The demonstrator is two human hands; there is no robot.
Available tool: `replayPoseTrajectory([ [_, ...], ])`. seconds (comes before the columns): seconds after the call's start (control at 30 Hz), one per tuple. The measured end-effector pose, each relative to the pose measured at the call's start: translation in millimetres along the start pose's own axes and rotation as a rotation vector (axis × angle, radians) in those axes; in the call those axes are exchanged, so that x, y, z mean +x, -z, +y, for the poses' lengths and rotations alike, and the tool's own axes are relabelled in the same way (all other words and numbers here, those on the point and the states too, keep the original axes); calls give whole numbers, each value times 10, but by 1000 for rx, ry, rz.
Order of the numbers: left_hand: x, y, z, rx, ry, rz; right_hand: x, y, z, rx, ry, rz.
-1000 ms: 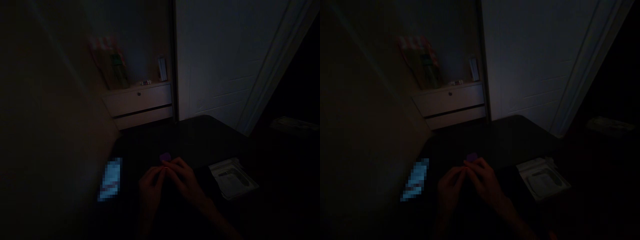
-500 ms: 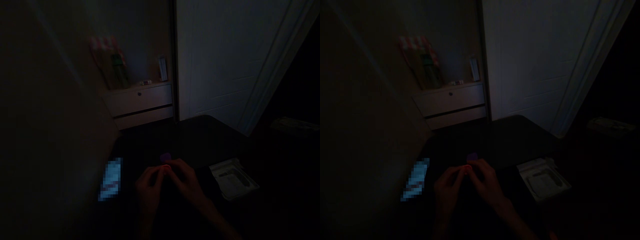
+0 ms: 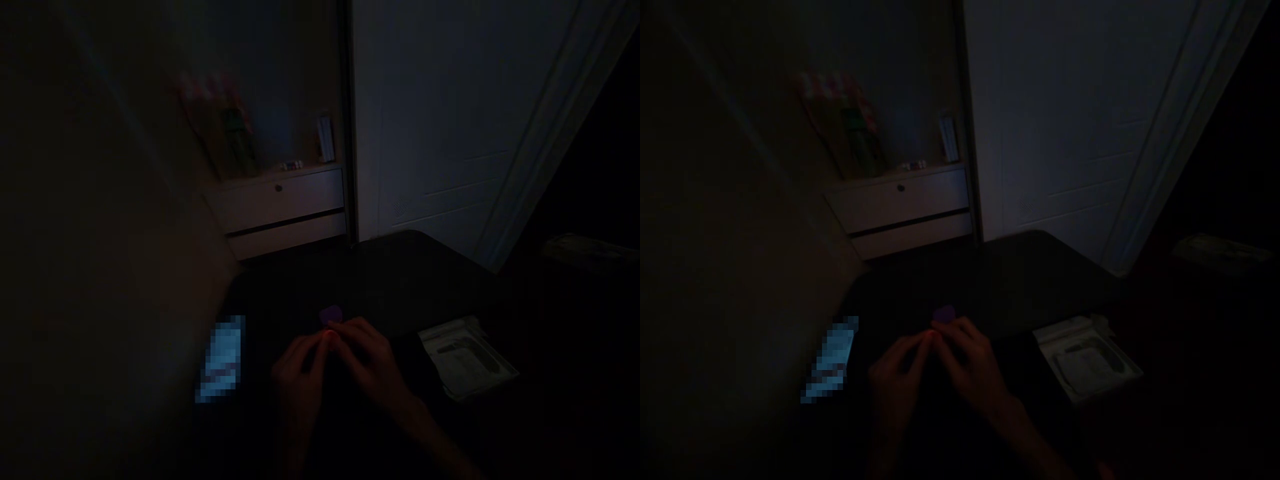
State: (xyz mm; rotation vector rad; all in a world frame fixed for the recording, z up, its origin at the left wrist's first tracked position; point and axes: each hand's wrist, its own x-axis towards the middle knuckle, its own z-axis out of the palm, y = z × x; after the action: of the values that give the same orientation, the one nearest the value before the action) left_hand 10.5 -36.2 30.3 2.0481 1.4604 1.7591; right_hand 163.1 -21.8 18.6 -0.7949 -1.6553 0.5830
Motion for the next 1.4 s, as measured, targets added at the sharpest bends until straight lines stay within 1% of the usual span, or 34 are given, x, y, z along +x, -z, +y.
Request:
replayPoseTrajectory([
  [0.23,-14,-7,6,12,40,36,8,-9,-16,5,15,9],
  [0.43,-24,10,8,-69,108,-44,4,-11,12,22,20,79],
  [0.6,-7,16,34,-86,87,-75,12,-4,33,-11,35,136],
  [0.8,3,-9,3,-39,9,-63,6,16,34,-70,87,106],
  [1.0,-21,-14,-37,-4,-4,-59,-11,27,41,-86,100,81],
  [1.1,-26,-14,-4,2,5,-49,-8,20,31,-68,73,85],
  [1.23,-39,-31,44,13,47,-11,13,2,2,-28,-7,92],
  [1.33,-41,-50,60,7,77,9,26,1,-6,-9,-14,87],
  [1.4,-34,-56,55,-5,83,-1,24,10,2,-18,-2,74],
])
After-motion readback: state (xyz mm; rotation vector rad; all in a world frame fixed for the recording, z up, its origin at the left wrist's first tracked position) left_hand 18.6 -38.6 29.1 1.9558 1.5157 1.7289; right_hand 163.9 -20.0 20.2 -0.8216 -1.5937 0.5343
